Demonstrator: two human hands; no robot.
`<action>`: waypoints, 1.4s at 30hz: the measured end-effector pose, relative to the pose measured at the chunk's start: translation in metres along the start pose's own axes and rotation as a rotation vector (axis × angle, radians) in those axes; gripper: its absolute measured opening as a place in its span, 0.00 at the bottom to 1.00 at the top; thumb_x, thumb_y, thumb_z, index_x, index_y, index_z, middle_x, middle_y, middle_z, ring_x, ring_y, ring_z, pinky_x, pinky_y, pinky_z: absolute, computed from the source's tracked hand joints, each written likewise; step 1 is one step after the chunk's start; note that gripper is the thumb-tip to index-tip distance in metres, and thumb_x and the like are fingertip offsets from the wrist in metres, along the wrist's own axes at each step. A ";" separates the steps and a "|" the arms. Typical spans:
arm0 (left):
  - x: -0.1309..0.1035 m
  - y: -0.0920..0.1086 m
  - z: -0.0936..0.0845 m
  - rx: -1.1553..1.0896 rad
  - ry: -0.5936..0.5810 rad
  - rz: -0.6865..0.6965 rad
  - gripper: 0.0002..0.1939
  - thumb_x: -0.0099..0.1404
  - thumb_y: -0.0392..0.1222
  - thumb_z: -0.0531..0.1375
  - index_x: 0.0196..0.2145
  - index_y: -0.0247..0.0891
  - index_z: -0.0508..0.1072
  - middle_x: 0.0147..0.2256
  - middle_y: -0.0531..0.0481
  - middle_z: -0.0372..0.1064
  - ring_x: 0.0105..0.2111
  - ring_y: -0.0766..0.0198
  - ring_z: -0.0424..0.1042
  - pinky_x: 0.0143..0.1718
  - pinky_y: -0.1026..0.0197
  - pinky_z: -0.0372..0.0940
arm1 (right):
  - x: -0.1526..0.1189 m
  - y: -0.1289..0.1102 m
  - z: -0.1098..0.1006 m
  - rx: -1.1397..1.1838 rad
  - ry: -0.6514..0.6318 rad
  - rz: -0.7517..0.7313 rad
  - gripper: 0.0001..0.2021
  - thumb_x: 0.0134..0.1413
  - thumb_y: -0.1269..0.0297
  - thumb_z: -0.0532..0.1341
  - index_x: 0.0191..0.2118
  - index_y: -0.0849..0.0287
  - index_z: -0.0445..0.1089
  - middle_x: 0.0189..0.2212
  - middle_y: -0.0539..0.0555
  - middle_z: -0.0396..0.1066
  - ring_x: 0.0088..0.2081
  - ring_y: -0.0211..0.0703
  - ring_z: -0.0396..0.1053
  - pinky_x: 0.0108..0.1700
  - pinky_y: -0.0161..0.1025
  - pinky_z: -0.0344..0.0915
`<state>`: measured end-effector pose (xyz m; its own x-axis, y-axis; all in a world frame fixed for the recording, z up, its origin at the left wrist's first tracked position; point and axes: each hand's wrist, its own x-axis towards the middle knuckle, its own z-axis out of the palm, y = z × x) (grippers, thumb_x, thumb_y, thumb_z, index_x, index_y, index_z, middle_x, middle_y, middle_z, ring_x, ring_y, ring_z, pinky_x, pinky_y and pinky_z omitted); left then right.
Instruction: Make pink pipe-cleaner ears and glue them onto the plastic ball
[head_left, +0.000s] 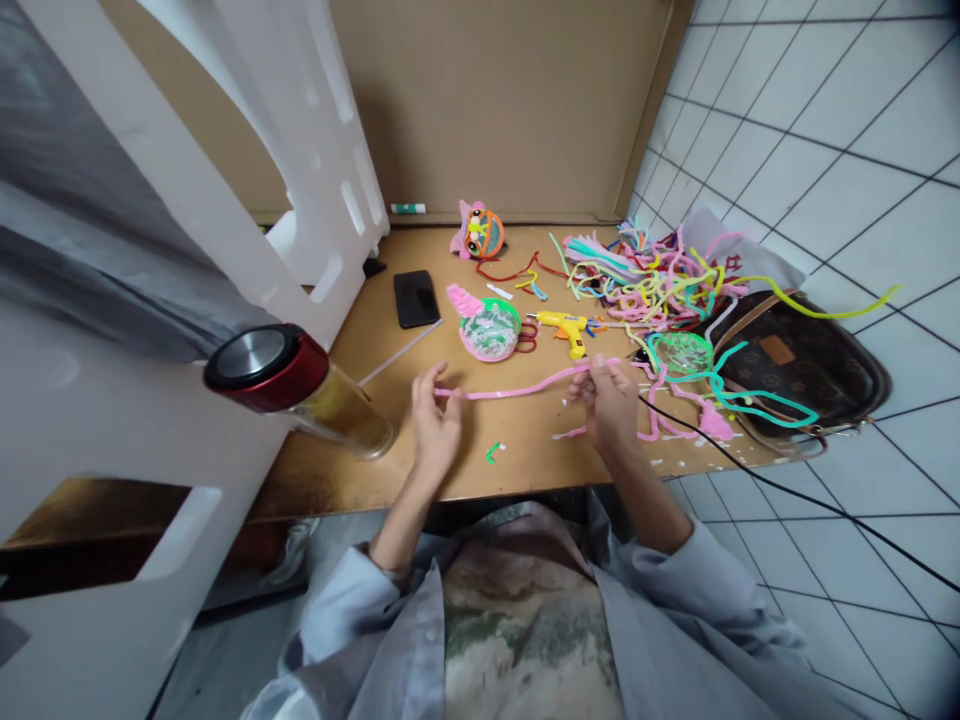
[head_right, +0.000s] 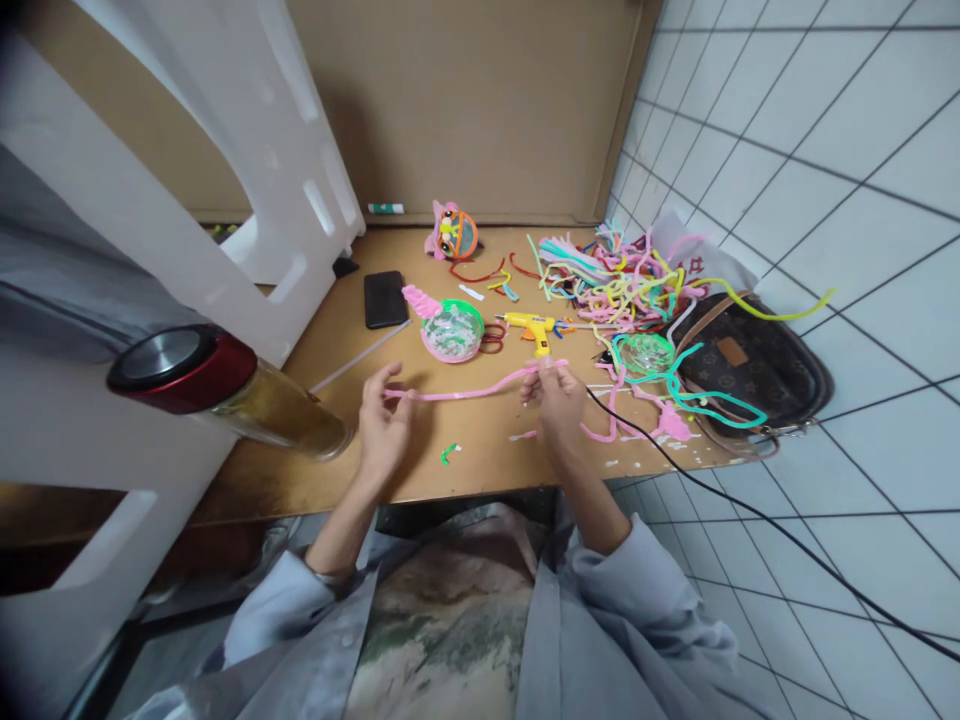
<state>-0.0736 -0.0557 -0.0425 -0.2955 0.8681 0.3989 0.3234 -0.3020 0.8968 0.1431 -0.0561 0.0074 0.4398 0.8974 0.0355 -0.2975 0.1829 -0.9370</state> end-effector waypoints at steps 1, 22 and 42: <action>-0.003 0.003 -0.002 0.157 -0.016 0.117 0.19 0.64 0.44 0.60 0.52 0.40 0.72 0.56 0.39 0.67 0.55 0.53 0.69 0.55 0.49 0.65 | -0.002 0.002 0.002 -0.010 -0.035 0.018 0.23 0.43 0.41 0.70 0.27 0.59 0.70 0.16 0.46 0.68 0.17 0.33 0.64 0.20 0.32 0.62; 0.027 0.076 0.000 0.798 -0.200 0.445 0.25 0.68 0.30 0.52 0.60 0.44 0.70 0.60 0.39 0.68 0.58 0.46 0.66 0.62 0.36 0.49 | 0.005 0.011 -0.002 -0.116 -0.211 0.023 0.19 0.41 0.46 0.71 0.30 0.57 0.72 0.25 0.50 0.77 0.23 0.34 0.69 0.26 0.33 0.66; 0.016 0.097 -0.035 0.386 0.277 0.634 0.17 0.69 0.35 0.57 0.52 0.46 0.76 0.57 0.41 0.64 0.59 0.47 0.63 0.61 0.40 0.54 | 0.013 0.033 -0.014 -0.510 -0.189 -0.118 0.05 0.46 0.61 0.63 0.28 0.56 0.72 0.21 0.48 0.71 0.23 0.39 0.67 0.27 0.34 0.60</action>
<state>-0.0783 -0.0852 0.0580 -0.1470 0.4314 0.8901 0.7792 -0.5039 0.3728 0.1506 -0.0442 -0.0281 0.2715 0.9476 0.1686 0.2132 0.1116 -0.9706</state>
